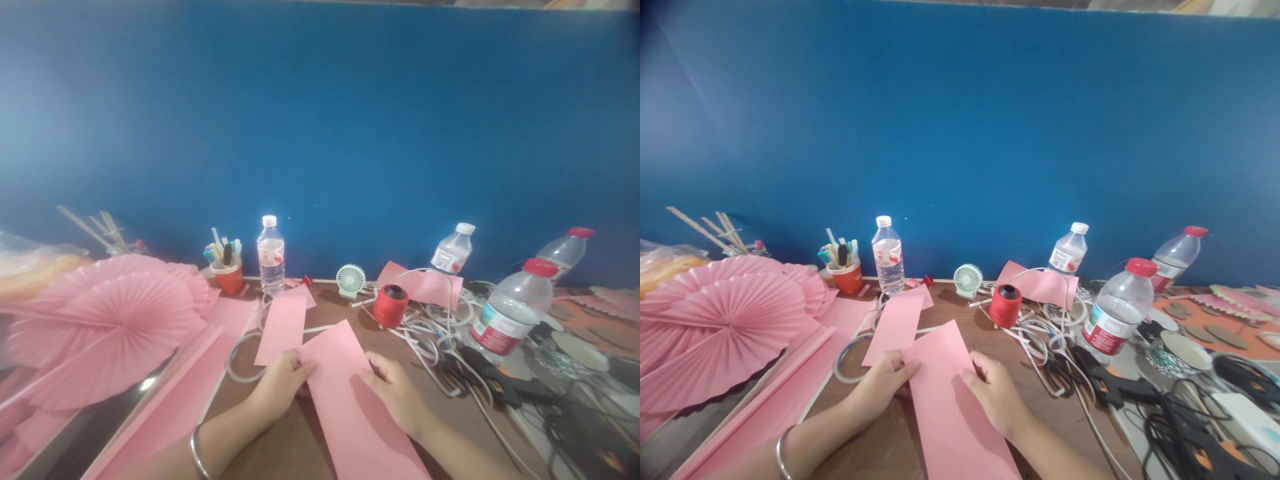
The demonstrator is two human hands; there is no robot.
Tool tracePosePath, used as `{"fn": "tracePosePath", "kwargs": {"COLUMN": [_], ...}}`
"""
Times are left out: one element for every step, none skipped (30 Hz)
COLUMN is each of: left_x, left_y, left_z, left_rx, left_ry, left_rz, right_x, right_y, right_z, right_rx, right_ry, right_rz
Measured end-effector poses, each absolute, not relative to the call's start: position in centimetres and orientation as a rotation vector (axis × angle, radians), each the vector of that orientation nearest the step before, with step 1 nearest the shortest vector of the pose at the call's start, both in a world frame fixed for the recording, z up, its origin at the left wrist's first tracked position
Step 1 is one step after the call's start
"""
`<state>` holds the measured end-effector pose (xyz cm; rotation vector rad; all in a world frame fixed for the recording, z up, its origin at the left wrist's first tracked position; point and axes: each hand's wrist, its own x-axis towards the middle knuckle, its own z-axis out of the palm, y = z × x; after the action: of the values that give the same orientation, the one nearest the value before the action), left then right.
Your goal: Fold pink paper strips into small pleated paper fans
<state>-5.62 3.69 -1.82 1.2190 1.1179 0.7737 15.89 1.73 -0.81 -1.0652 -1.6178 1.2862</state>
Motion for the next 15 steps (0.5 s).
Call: {"fn": "tracePosePath", "kwargs": {"left_x": [-5.63, -5.63, -5.63, -5.62, -5.60, -5.57, -5.54, -5.51, -5.49, -5.46, -5.45, -5.44, -5.44, -5.45, -5.46], "left_y": [3.67, 3.66, 3.66, 3.66, 3.66, 3.67, 3.68, 3.68, 3.68, 3.67, 3.66, 3.65, 3.65, 3.65, 3.65], "left_z": [-1.83, -1.84, -1.83, -1.80, -1.76, -1.71, -1.66, -1.60, -1.55, -1.51, -1.49, -1.49, -1.51, -1.54, -1.57], "left_rx": [1.215, 1.209, 1.203, 1.198, 1.193, 1.192, 1.193, 1.194, 1.189, 1.182, 1.179, 1.178, 1.179, 1.183, 1.190], "left_ry": [1.116, 1.112, 1.108, 1.102, 1.097, 1.092, 1.092, 1.097, 1.102, 1.105, 1.102, 1.096, 1.094, 1.098, 1.108], "left_rz": [0.775, 0.776, 0.780, 0.782, 0.784, 0.787, 0.790, 0.793, 0.794, 0.797, 0.795, 0.792, 0.788, 0.784, 0.781], "right_x": [15.91, 15.94, 15.95, 15.96, 15.95, 15.94, 15.93, 15.91, 15.90, 15.89, 15.88, 15.89, 15.89, 15.90, 15.91], "right_y": [1.73, 1.74, 1.75, 1.76, 1.76, 1.75, 1.73, 1.71, 1.68, 1.65, 1.63, 1.62, 1.61, 1.61, 1.61], "right_z": [-0.86, -0.89, -0.92, -0.94, -0.94, -0.92, -0.90, -0.87, -0.84, -0.81, -0.79, -0.77, -0.76, -0.76, -0.77], "right_rx": [-1.075, -1.082, -1.083, -1.079, -1.074, -1.071, -1.074, -1.083, -1.098, -1.117, -1.135, -1.147, -1.154, -1.157, -1.156], "right_ry": [-1.619, -1.619, -1.619, -1.617, -1.616, -1.615, -1.616, -1.617, -1.619, -1.620, -1.622, -1.625, -1.627, -1.629, -1.632], "right_rz": [1.277, 1.270, 1.268, 1.274, 1.285, 1.294, 1.297, 1.295, 1.286, 1.275, 1.263, 1.254, 1.247, 1.240, 1.233]}}
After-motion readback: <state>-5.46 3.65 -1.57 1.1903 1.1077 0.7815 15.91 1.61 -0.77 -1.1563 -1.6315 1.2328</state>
